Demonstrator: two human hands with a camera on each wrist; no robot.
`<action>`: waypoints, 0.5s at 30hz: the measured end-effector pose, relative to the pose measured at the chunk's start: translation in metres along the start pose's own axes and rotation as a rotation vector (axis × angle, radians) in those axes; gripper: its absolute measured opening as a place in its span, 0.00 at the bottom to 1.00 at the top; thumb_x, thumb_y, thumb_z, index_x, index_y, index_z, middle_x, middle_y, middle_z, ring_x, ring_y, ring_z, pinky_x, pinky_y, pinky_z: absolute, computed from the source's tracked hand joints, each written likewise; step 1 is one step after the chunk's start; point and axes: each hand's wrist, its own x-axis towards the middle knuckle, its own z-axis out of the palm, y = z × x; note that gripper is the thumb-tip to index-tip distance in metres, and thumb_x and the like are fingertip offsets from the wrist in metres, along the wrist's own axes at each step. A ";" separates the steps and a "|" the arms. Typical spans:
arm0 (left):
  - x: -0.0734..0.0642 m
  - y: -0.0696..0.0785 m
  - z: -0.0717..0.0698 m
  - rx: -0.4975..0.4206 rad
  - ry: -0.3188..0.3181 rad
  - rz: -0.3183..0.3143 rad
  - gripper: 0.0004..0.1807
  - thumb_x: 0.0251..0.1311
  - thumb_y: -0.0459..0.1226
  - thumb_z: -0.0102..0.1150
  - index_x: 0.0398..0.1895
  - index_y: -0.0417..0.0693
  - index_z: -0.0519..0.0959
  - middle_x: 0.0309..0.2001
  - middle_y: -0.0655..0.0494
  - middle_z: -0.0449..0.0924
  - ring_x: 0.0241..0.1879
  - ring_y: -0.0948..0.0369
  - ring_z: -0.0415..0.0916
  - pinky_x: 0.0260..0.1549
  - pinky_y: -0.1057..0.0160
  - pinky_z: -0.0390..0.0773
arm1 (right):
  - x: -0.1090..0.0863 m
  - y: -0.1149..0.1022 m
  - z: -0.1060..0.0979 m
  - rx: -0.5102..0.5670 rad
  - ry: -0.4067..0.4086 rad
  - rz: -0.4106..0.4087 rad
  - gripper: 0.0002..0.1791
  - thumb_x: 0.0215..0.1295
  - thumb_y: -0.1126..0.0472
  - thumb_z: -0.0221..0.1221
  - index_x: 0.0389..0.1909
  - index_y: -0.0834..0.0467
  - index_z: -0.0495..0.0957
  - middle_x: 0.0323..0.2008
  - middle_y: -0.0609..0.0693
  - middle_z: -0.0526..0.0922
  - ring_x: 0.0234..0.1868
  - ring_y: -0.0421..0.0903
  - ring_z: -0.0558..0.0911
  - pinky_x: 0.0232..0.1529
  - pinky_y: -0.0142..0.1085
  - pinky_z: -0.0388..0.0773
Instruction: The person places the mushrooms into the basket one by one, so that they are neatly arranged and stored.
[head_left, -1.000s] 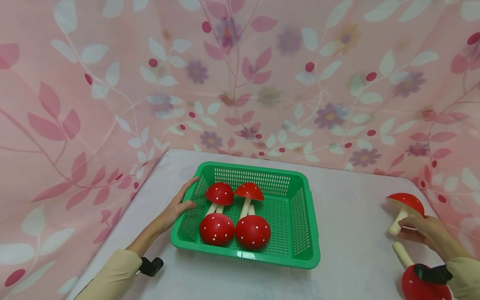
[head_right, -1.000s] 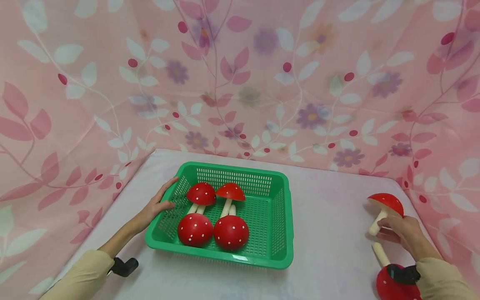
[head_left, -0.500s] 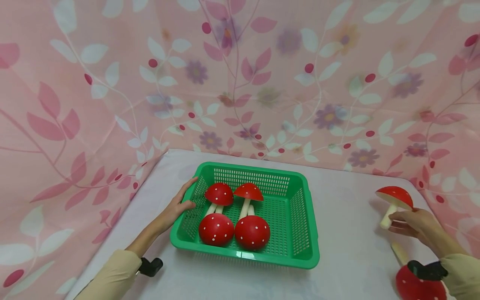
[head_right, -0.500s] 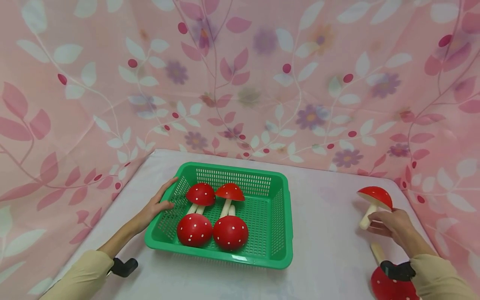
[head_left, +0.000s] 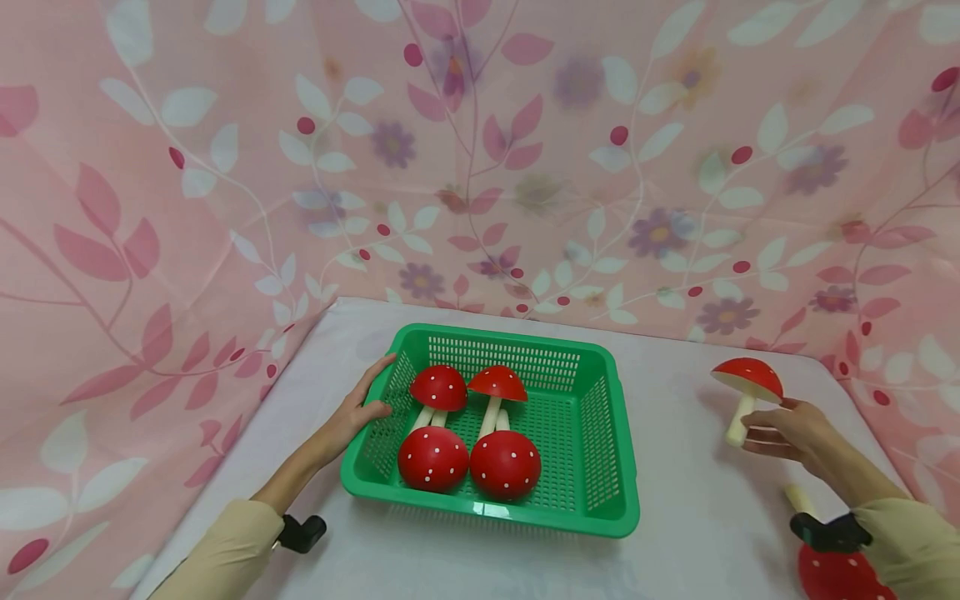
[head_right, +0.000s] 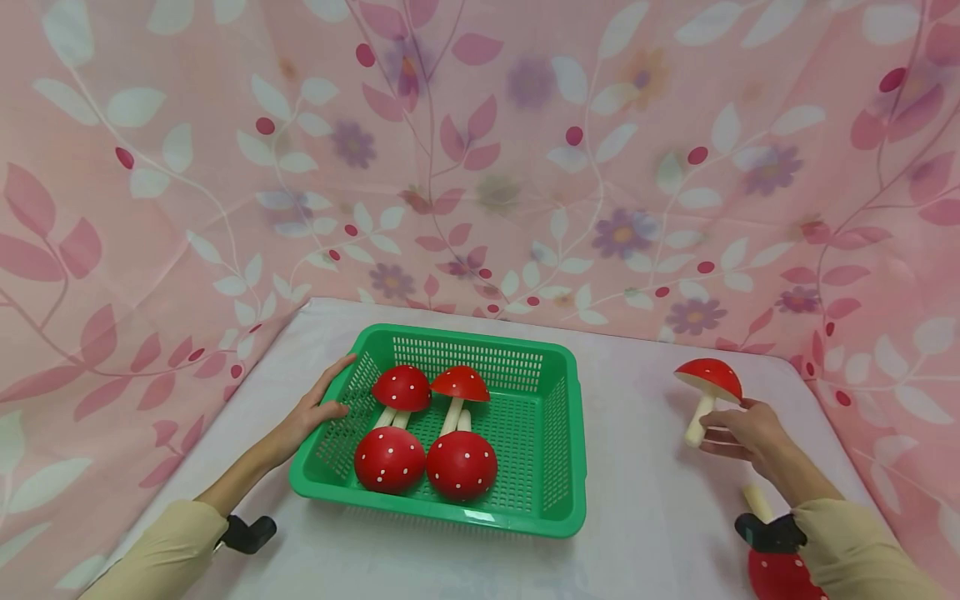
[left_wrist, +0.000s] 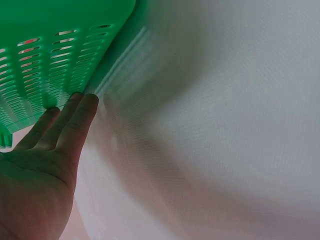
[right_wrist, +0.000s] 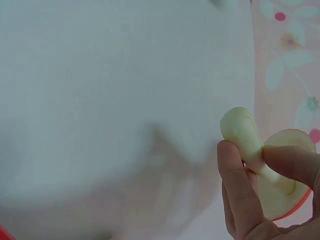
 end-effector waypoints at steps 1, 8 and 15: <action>0.000 0.000 0.000 0.000 0.001 0.001 0.40 0.64 0.40 0.47 0.78 0.69 0.48 0.77 0.46 0.46 0.68 0.35 0.56 0.55 0.36 0.73 | 0.000 -0.002 0.002 -0.003 -0.004 -0.004 0.53 0.74 0.60 0.51 0.67 0.75 0.14 0.30 0.42 0.82 0.33 0.46 0.88 0.41 0.39 0.84; 0.000 -0.001 0.001 0.014 0.006 0.004 0.40 0.64 0.40 0.47 0.79 0.68 0.48 0.77 0.46 0.46 0.69 0.36 0.55 0.56 0.35 0.71 | -0.003 -0.012 0.014 -0.022 -0.013 -0.038 0.55 0.72 0.60 0.53 0.68 0.75 0.15 0.35 0.46 0.80 0.35 0.46 0.88 0.42 0.40 0.84; 0.000 -0.001 0.001 0.016 0.009 0.005 0.40 0.64 0.40 0.48 0.78 0.69 0.48 0.77 0.46 0.46 0.69 0.37 0.55 0.56 0.34 0.70 | -0.006 -0.021 0.028 -0.056 -0.021 -0.078 0.54 0.72 0.60 0.54 0.70 0.74 0.18 0.45 0.57 0.75 0.36 0.45 0.88 0.44 0.43 0.83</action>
